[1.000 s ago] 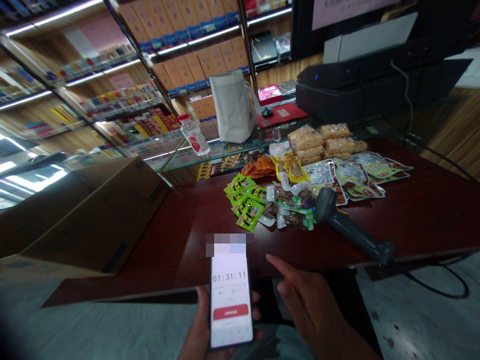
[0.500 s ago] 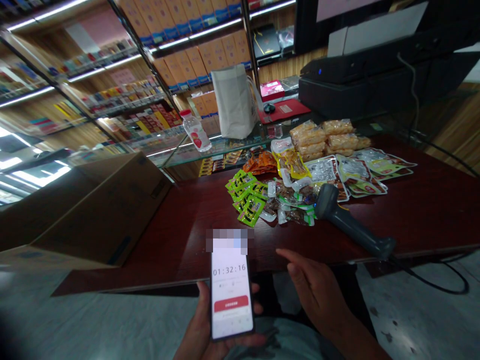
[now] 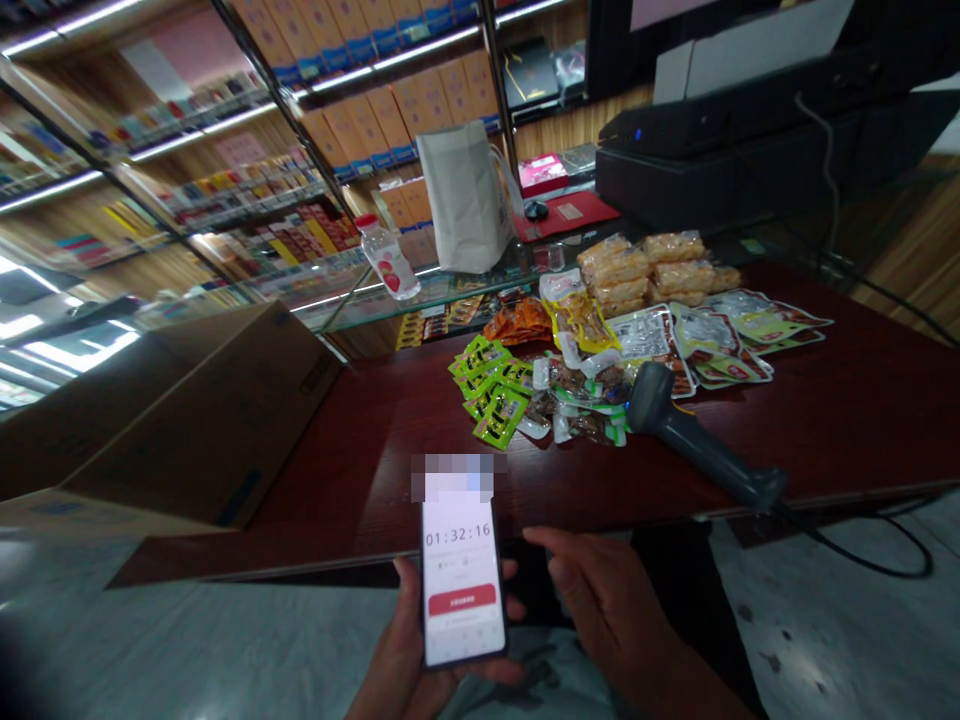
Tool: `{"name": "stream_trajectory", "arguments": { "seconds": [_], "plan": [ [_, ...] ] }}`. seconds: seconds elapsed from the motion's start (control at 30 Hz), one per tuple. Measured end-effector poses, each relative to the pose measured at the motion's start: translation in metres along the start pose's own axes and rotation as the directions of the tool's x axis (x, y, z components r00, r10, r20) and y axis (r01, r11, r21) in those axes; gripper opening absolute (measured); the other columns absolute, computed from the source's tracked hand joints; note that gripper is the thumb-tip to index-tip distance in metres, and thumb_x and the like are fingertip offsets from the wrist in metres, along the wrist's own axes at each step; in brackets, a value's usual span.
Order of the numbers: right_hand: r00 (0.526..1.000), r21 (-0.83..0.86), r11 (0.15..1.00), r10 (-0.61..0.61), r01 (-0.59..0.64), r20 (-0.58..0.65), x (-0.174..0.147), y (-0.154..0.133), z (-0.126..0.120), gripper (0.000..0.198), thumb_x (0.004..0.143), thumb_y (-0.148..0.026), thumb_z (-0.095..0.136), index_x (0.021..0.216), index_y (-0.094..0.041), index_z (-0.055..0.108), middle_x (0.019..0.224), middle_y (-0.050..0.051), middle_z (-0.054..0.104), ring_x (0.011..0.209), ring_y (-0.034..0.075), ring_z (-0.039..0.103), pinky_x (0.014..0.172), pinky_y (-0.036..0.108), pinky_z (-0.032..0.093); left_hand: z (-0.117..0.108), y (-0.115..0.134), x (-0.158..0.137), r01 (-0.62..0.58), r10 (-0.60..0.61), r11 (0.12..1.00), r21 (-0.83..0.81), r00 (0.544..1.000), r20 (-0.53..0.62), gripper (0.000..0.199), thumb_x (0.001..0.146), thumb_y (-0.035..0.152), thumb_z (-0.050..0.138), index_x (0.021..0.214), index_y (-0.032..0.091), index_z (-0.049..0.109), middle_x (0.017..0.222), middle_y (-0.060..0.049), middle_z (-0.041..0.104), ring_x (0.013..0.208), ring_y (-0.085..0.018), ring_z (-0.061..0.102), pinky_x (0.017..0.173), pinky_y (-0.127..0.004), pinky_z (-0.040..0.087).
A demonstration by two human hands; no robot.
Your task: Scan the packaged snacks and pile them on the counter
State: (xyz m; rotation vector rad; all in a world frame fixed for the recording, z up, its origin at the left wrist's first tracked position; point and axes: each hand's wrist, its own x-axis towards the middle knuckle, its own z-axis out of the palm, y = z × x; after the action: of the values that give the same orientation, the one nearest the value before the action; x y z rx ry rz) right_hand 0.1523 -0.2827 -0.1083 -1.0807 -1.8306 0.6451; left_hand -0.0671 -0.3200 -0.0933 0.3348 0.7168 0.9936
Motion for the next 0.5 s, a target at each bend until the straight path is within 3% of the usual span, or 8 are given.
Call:
{"name": "stream_trajectory", "arguments": {
  "seconds": [0.13,0.5],
  "plan": [
    [0.998,0.047,0.997,-0.055,0.053,0.035,-0.0041,-0.0031,0.0047,0.031,0.102,-0.034,0.044,0.119,-0.027,0.069,0.106,0.003,0.081,0.093,0.019,0.077,0.08,0.026,0.06,0.0005,-0.0001,-0.0002,-0.002,0.002,1.0,-0.005,1.0,0.002,0.079,0.093,0.068,0.025,0.125,0.01,0.068,0.122,-0.022,0.069,0.103,-0.032,0.069,0.072,-0.046,0.063],
    [0.999,0.023,1.0,0.002,-0.003,0.047,-0.0038,-0.0021,0.0073,0.033,0.102,-0.034,0.042,0.117,-0.025,0.07,0.106,0.004,0.081,0.093,0.021,0.077,0.08,0.029,0.061,-0.0015,-0.0007,-0.0006,-0.01,0.01,1.0,-0.001,1.0,-0.024,0.077,0.092,0.069,0.029,0.123,0.011,0.068,0.123,-0.022,0.069,0.101,-0.033,0.07,0.069,-0.045,0.063]
  ]
}}
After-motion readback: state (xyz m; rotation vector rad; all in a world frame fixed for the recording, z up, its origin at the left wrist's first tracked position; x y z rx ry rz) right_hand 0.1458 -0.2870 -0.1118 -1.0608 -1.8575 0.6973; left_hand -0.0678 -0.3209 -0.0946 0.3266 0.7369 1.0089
